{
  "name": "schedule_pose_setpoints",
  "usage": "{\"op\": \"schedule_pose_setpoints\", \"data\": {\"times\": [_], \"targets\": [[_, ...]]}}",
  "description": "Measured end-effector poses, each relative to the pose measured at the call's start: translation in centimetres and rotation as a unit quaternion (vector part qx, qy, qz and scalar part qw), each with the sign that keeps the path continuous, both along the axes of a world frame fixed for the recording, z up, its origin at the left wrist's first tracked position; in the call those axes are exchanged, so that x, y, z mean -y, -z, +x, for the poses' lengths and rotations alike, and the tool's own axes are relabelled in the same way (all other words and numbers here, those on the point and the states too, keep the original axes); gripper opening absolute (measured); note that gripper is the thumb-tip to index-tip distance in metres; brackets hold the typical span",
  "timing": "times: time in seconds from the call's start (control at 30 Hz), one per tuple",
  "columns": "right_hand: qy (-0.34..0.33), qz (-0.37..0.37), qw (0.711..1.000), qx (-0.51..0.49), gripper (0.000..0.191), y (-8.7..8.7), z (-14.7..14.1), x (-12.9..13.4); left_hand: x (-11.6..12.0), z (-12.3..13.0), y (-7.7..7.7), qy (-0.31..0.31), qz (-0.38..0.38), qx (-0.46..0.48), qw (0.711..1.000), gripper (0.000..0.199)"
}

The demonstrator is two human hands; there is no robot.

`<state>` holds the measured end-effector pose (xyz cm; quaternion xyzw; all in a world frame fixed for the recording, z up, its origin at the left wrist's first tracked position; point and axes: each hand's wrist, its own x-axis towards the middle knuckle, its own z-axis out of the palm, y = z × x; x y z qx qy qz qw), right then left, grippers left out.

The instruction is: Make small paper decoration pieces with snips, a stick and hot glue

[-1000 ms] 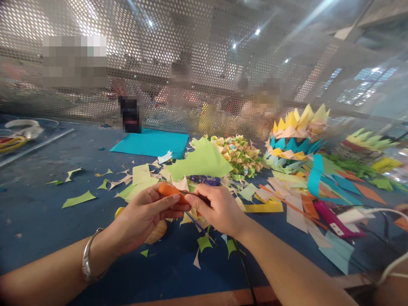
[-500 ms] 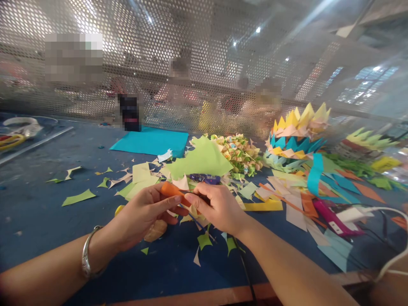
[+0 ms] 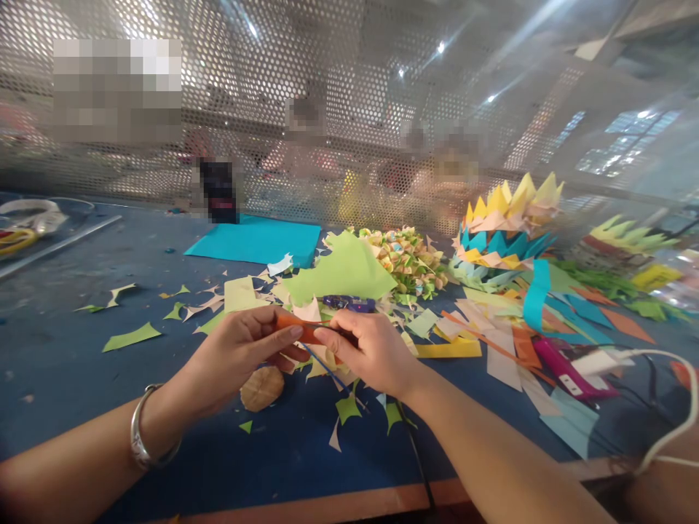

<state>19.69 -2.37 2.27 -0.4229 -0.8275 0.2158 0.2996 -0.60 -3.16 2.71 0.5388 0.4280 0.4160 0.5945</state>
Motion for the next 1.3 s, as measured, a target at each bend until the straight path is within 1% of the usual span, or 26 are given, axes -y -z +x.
{"op": "schedule_pose_setpoints", "data": {"times": [0.2,0.4,0.77,1.0,1.17,1.3], "targets": [[-0.007,-0.003,1.000,0.004,0.038,-0.12,-0.02,0.06,-0.16,-0.13,0.15,-0.009,-0.048,0.035,0.998,0.014],[-0.007,-0.003,1.000,0.004,0.037,-0.10,-0.02,0.06,-0.07,0.11,0.45,-0.001,-0.065,0.082,0.994,0.014],[-0.011,-0.004,1.000,0.008,0.036,-0.16,0.06,-0.03,-0.13,0.08,0.76,0.004,-0.072,0.066,0.995,0.015],[-0.013,-0.006,1.000,0.008,0.037,-0.18,-0.01,0.03,0.03,0.23,0.52,-0.006,-0.064,0.061,0.996,0.013],[-0.016,-0.014,1.000,0.010,0.037,-0.34,-0.02,0.10,0.02,0.18,0.57,0.005,-0.065,0.059,0.996,0.013],[-0.017,-0.005,1.000,0.016,0.039,-0.41,0.03,0.10,-0.05,0.06,0.54,0.022,-0.081,0.054,0.995,0.013]]}}
